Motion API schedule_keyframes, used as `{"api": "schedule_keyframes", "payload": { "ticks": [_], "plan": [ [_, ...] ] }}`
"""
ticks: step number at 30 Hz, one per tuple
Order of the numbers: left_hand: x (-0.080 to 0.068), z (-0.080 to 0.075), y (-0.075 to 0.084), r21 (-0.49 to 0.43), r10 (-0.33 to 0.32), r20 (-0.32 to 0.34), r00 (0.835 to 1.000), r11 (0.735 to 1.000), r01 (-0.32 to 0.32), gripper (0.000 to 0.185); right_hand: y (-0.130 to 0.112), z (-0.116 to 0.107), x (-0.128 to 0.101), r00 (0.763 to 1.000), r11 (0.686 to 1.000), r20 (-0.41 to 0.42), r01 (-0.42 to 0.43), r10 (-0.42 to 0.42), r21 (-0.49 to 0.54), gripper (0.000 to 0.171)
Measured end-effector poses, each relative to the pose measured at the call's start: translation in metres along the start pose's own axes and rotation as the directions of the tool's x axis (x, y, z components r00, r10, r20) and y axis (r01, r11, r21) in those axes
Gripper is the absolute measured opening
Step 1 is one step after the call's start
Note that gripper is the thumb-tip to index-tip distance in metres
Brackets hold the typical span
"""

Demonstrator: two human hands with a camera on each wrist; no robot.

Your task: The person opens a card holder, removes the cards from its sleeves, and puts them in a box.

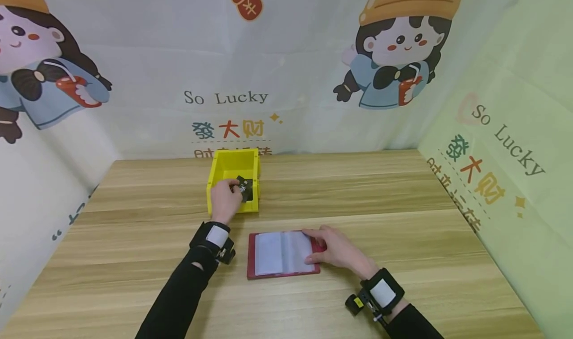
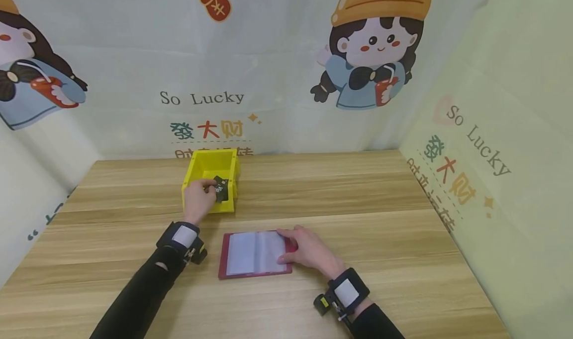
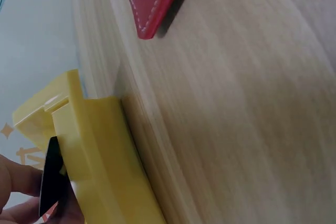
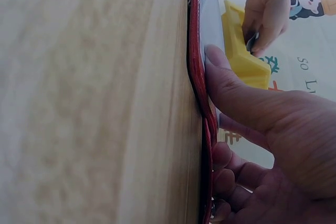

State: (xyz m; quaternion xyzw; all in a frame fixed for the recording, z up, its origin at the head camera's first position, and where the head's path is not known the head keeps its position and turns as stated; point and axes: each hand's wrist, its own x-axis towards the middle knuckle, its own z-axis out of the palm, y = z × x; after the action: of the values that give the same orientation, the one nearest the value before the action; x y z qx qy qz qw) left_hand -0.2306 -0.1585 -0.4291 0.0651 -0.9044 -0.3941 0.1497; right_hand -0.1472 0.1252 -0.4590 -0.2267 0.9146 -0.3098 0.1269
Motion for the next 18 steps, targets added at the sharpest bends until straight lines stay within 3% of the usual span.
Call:
{"api": "schedule_keyframes", "payload": {
  "ticks": [7,13,18],
  "plan": [
    [0.0012,0.0015,0.0008,0.047,-0.017,0.086,0.996,0.999,0.013,0.034,-0.0009,0.001,-0.0006,1.0,1.0,-0.002,0.022,-0.022,-0.011,0.069],
    [0.0031,-0.001,0.0039,-0.047,-0.07,0.085,0.994,0.996,0.074,0.037,-0.0015,0.0013,-0.0007,1.0,1.0,0.002,0.001,-0.001,-0.005,0.07],
    [0.0025,-0.0007,0.0033,0.014,-0.051,0.088,0.995,0.999,0.05,0.037,-0.0017,0.0013,0.0,1.0,1.0,0.007,0.008,-0.008,-0.014,0.07]
  ]
}}
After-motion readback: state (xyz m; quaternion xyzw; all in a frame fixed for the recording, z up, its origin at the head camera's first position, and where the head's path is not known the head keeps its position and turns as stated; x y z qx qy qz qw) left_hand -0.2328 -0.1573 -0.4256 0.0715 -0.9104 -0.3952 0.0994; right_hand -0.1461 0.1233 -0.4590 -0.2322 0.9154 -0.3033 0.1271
